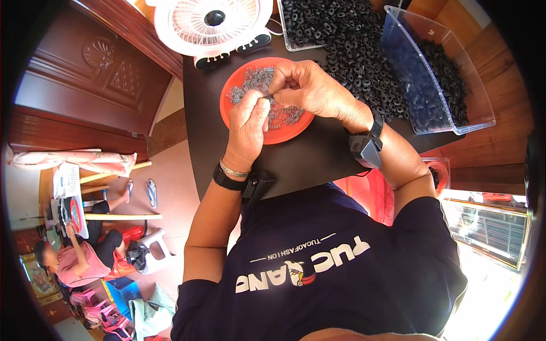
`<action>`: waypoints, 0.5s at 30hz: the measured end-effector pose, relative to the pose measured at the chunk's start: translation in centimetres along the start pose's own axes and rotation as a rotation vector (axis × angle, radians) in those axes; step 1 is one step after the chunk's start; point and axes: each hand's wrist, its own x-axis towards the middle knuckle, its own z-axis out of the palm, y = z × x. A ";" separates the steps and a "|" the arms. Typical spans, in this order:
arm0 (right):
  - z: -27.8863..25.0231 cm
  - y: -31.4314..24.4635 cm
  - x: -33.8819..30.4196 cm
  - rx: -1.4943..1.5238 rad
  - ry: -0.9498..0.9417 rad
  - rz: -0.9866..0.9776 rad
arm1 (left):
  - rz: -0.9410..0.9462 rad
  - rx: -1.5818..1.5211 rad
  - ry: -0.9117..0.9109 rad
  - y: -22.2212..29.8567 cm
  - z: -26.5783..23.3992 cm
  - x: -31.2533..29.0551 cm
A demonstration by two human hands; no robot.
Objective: Manually assembling small black plastic components by inserting metal pins.
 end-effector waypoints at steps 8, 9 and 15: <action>-0.7 1.3 0.7 0.261 -0.097 0.028 | -0.024 -0.053 0.052 0.0 0.2 0.0; -0.8 1.5 0.7 0.259 -0.094 0.021 | -0.076 -0.111 0.053 -0.1 0.0 0.1; -1.3 1.4 0.7 0.374 -0.018 -0.093 | -0.115 -0.361 0.097 -0.4 -1.0 0.5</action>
